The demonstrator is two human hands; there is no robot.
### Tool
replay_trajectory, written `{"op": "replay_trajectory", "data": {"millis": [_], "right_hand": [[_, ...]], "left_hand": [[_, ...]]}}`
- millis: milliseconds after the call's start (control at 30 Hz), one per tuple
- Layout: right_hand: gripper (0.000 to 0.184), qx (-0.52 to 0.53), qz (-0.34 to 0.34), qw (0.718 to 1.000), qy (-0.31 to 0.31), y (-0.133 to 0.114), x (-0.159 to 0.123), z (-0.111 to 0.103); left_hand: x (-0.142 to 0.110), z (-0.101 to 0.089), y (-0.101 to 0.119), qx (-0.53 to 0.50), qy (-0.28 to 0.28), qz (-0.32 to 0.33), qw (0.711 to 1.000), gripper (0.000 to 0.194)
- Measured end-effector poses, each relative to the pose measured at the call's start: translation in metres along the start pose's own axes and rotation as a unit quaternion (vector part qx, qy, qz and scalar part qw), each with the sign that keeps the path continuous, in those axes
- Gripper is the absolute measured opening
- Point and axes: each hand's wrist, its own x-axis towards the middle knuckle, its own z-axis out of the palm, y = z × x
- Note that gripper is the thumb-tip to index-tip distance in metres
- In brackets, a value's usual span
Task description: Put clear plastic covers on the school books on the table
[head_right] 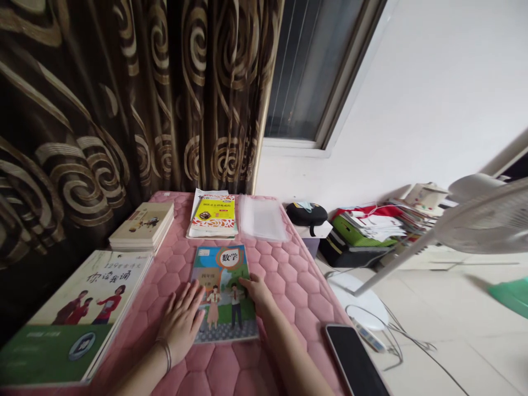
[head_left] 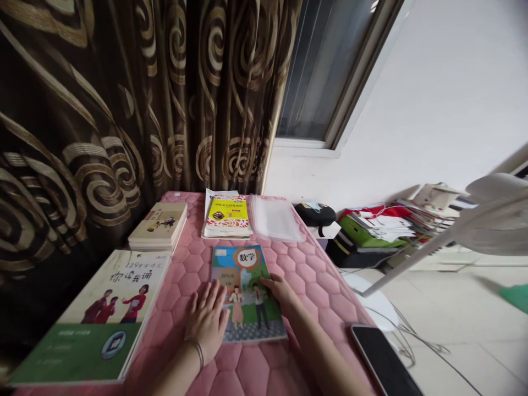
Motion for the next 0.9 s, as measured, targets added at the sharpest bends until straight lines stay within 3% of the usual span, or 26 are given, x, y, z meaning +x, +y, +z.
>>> {"op": "replay_trajectory", "data": {"millis": [67, 133, 233, 267, 300, 400, 500, 533, 600, 633, 667, 733, 833, 900], "right_hand": [[0.029, -0.006, -0.006, 1.0, -0.007, -0.016, -0.002, 0.004], [0.03, -0.049, -0.041, 0.998, 0.0, -0.049, -0.007, 0.009], [0.026, -0.225, -0.157, 0.961, 0.025, -0.115, -0.022, 0.02], [0.024, -0.316, -0.205, 0.925, 0.045, -0.135, -0.029, 0.025], [0.025, -0.411, -0.259, 0.871, 0.069, -0.151, -0.035, 0.029], [0.033, -0.622, -0.374, 0.679, 0.107, -0.16, -0.046, 0.041], [0.042, -0.721, -0.487, 0.49, 0.054, -0.109, -0.04, 0.04], [0.04, -0.732, -0.518, 0.44, 0.034, -0.085, -0.035, 0.037], [0.035, -0.737, -0.559, 0.379, -0.018, -0.034, -0.024, 0.026], [0.033, -0.735, -0.571, 0.363, -0.045, -0.013, -0.02, 0.02], [0.032, -0.735, -0.569, 0.364, -0.059, 0.005, -0.017, 0.015], [0.032, -0.733, -0.557, 0.384, -0.069, 0.026, -0.015, 0.007], [0.031, -0.738, -0.534, 0.406, -0.075, 0.029, -0.019, 0.003], [0.03, -0.741, -0.524, 0.412, -0.086, 0.023, -0.023, 0.003]], "left_hand": [[-0.001, 0.0, -0.002, -0.01, 0.004, 0.004, 1.0, 0.051], [-0.001, 0.001, -0.005, -0.021, 0.019, 0.008, 1.0, 0.051], [-0.001, 0.008, -0.008, -0.041, 0.07, 0.013, 0.997, 0.052], [0.0, 0.011, -0.01, -0.051, 0.091, 0.012, 0.995, 0.052], [0.001, 0.014, -0.011, -0.061, 0.113, 0.009, 0.992, 0.051], [0.005, 0.02, -0.018, -0.099, 0.187, -0.021, 0.977, 0.045], [0.009, 0.018, -0.033, -0.139, 0.288, -0.07, 0.945, 0.035], [0.01, 0.016, -0.039, -0.15, 0.324, -0.088, 0.93, 0.034], [0.012, 0.012, -0.05, -0.167, 0.384, -0.112, 0.901, 0.032], [0.013, 0.01, -0.054, -0.175, 0.4, -0.115, 0.892, 0.03], [0.013, 0.008, -0.057, -0.185, 0.403, -0.109, 0.89, 0.028], [0.014, 0.005, -0.059, -0.212, 0.375, -0.067, 0.9, 0.025], [0.013, -0.002, -0.058, -0.258, 0.299, 0.01, 0.919, 0.026], [0.01, -0.01, -0.057, -0.281, 0.28, 0.027, 0.918, 0.029]]}}
